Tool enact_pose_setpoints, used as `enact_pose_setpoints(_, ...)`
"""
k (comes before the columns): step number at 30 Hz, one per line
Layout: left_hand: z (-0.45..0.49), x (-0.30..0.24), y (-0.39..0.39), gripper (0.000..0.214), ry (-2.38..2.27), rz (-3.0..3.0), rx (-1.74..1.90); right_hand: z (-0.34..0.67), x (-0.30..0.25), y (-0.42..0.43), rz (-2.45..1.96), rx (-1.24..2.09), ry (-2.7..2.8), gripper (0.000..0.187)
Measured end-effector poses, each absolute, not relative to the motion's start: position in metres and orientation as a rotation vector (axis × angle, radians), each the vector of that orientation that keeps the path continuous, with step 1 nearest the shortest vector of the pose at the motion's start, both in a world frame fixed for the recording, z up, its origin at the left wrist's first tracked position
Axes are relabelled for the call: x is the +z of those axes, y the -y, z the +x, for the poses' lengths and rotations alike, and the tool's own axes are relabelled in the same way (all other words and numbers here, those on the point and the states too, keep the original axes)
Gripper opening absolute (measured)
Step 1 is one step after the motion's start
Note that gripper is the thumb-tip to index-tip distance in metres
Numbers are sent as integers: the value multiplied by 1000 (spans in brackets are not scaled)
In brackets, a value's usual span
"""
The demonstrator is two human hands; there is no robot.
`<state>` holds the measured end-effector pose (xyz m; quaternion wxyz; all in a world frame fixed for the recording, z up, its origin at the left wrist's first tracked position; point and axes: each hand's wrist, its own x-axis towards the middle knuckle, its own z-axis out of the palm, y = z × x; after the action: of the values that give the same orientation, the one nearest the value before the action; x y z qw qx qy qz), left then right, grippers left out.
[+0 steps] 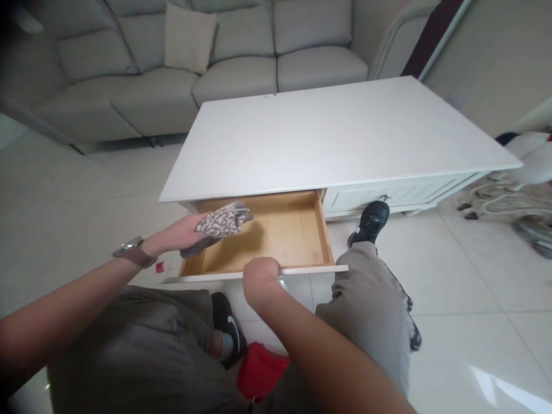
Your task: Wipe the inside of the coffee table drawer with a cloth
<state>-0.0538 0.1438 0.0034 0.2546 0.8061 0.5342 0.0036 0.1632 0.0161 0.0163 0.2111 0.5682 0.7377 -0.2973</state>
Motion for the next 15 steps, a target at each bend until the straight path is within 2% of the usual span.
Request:
enact_pose_setpoints(3, -72, 24, -111, 51, -1350, 2282, -129, 170, 14, -27, 1517, -762, -2065, 33)
enact_pose_setpoints(7, -83, 6, -62, 55, -1318, 2312, -390, 174, 6, -36, 1504, -655, -2071, 36)
enact_pose_setpoints(10, -80, -13, -32, 67, -1287, 2430, -520, 177, 0, -38, 1458, -553, -2195, 37)
enact_pose_setpoints(15, -78, -21, -12, 86, -1385, 2544, -540, 191, -9, -40, 1389, -484, -2445, 31)
